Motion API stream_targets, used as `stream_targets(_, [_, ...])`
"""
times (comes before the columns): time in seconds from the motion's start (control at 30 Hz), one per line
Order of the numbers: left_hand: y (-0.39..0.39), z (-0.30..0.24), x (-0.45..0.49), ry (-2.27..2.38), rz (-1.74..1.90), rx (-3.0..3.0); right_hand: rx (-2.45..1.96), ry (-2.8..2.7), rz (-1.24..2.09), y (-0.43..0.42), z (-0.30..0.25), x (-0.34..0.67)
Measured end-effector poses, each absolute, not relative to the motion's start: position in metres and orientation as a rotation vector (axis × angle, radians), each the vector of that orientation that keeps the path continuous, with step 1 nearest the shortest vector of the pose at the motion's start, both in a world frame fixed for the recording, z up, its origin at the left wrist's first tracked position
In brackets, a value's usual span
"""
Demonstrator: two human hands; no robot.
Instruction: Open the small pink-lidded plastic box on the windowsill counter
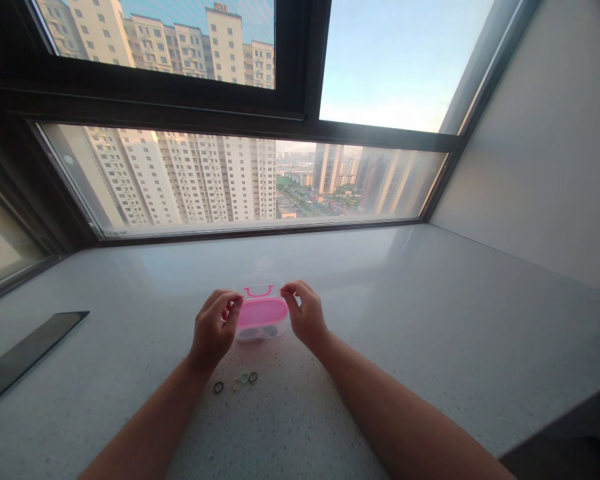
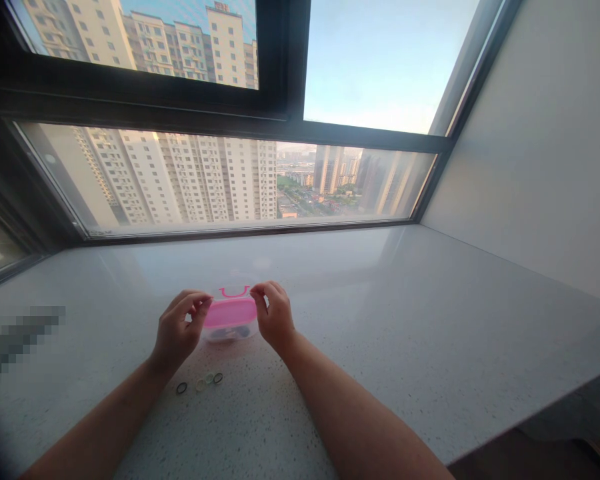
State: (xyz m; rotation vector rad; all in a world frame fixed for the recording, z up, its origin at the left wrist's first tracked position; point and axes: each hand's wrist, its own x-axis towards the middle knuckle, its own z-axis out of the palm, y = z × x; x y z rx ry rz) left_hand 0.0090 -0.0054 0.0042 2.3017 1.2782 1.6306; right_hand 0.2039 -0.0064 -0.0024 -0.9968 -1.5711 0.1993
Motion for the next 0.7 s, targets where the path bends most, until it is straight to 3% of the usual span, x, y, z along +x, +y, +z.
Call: stream_targets(0.7, [-0.0081,0.0044,0.0096,1.255,1.630,2.293,-0.962,-1.583,0.255,-0.0075,-0.0016,0.2032])
